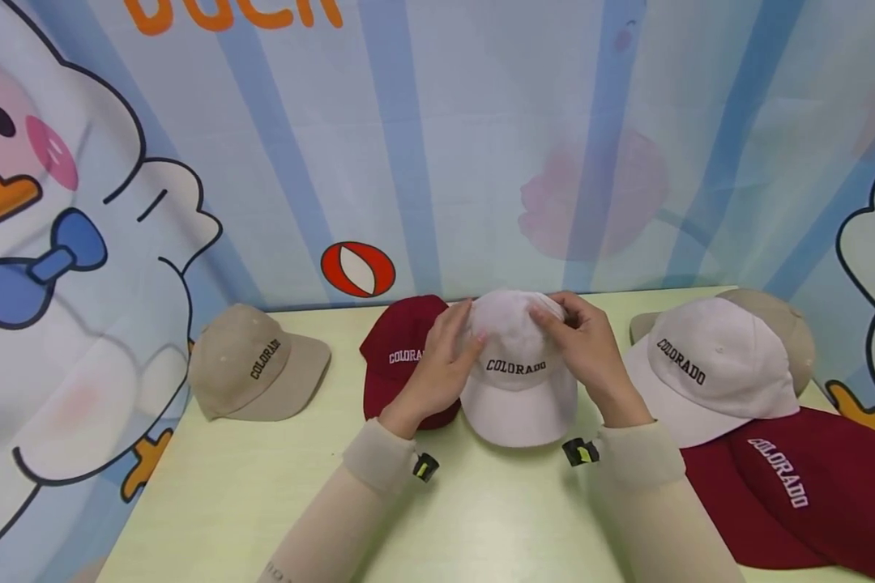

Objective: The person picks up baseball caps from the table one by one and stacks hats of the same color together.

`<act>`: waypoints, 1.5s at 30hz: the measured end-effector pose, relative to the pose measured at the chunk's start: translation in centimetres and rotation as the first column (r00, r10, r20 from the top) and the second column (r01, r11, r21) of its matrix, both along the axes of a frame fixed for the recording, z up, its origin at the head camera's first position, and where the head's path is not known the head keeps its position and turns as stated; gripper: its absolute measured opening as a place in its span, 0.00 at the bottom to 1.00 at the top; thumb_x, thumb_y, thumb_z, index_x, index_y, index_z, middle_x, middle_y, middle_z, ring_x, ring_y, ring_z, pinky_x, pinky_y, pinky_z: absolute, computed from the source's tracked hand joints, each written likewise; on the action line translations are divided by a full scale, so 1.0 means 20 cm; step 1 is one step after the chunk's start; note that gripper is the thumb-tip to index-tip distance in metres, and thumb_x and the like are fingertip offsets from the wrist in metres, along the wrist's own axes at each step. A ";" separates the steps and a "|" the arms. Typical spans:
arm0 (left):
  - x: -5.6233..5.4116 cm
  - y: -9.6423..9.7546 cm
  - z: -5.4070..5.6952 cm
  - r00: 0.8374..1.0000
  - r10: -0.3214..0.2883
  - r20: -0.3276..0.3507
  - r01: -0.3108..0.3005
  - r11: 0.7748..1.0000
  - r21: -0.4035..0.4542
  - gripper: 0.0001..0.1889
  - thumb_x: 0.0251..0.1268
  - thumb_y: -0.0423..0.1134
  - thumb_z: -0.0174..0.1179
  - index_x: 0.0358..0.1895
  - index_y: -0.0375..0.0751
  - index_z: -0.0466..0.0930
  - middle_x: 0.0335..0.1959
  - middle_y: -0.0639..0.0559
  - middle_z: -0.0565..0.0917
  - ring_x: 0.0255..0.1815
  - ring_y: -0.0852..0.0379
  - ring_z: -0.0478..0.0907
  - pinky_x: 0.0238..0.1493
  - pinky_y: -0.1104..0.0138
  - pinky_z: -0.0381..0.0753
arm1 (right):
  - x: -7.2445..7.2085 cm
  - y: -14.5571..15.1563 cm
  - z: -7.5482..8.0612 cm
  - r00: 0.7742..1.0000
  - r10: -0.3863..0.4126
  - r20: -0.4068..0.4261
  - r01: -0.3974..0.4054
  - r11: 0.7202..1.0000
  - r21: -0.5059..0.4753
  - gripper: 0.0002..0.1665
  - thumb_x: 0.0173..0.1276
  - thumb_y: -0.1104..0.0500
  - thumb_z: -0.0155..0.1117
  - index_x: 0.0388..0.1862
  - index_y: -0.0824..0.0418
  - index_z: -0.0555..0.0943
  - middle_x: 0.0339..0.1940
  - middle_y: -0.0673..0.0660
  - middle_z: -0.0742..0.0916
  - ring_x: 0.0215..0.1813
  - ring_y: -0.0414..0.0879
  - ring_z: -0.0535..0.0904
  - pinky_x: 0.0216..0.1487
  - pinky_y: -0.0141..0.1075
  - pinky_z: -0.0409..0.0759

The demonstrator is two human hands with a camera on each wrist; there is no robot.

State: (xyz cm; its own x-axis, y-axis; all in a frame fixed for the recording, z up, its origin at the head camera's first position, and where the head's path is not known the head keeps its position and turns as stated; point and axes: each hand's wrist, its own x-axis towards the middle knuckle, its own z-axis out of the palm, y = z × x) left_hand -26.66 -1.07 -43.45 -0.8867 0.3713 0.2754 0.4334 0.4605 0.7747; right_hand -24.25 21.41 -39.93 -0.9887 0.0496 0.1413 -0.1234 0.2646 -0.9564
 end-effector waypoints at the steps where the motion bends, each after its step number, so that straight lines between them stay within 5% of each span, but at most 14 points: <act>1: 0.00 0.01 -0.01 1.000 -0.005 0.009 0.005 1.000 -0.004 0.36 0.83 0.54 0.48 0.84 0.42 0.51 0.84 0.44 0.54 0.85 0.43 0.48 0.81 0.43 0.55 | -0.01 0.01 0.00 1.000 -0.009 0.011 0.009 1.000 0.005 0.23 0.75 0.39 0.63 0.57 0.53 0.82 0.39 0.41 0.82 0.40 0.39 0.77 0.41 0.33 0.76; 13: 0.00 0.05 -0.10 0.974 -0.078 0.212 0.089 0.995 -0.046 0.40 0.82 0.59 0.44 0.86 0.50 0.40 0.88 0.52 0.38 0.88 0.50 0.36 0.84 0.46 0.46 | -0.10 0.09 -0.06 0.994 -0.077 0.081 0.071 0.995 0.069 0.28 0.75 0.34 0.60 0.58 0.53 0.81 0.41 0.42 0.81 0.41 0.39 0.76 0.42 0.33 0.77; 26: -0.02 0.11 -0.17 0.961 -0.053 0.271 0.082 0.992 -0.099 0.39 0.82 0.54 0.45 0.86 0.45 0.39 0.88 0.45 0.37 0.88 0.48 0.35 0.85 0.51 0.43 | -0.19 0.10 -0.16 0.978 -0.133 0.162 0.127 0.991 0.046 0.25 0.74 0.33 0.59 0.53 0.50 0.79 0.34 0.44 0.76 0.35 0.40 0.70 0.39 0.36 0.72; 36: -0.04 0.12 -0.19 0.950 -0.028 0.312 0.053 0.996 -0.071 0.38 0.83 0.52 0.44 0.86 0.45 0.40 0.88 0.44 0.38 0.88 0.47 0.35 0.85 0.50 0.43 | -0.23 0.10 -0.21 0.974 -0.151 0.171 0.145 0.988 0.045 0.32 0.79 0.39 0.57 0.70 0.58 0.72 0.53 0.50 0.72 0.44 0.40 0.73 0.41 0.27 0.76; 45: -0.03 0.12 -0.20 0.941 -0.027 0.339 0.047 0.998 -0.052 0.37 0.83 0.50 0.44 0.86 0.46 0.41 0.88 0.47 0.38 0.88 0.49 0.37 0.85 0.50 0.44 | -0.22 0.09 -0.20 0.980 -0.161 0.121 0.150 0.984 0.096 0.35 0.80 0.42 0.56 0.79 0.56 0.68 0.71 0.65 0.70 0.43 0.42 0.72 0.40 0.29 0.77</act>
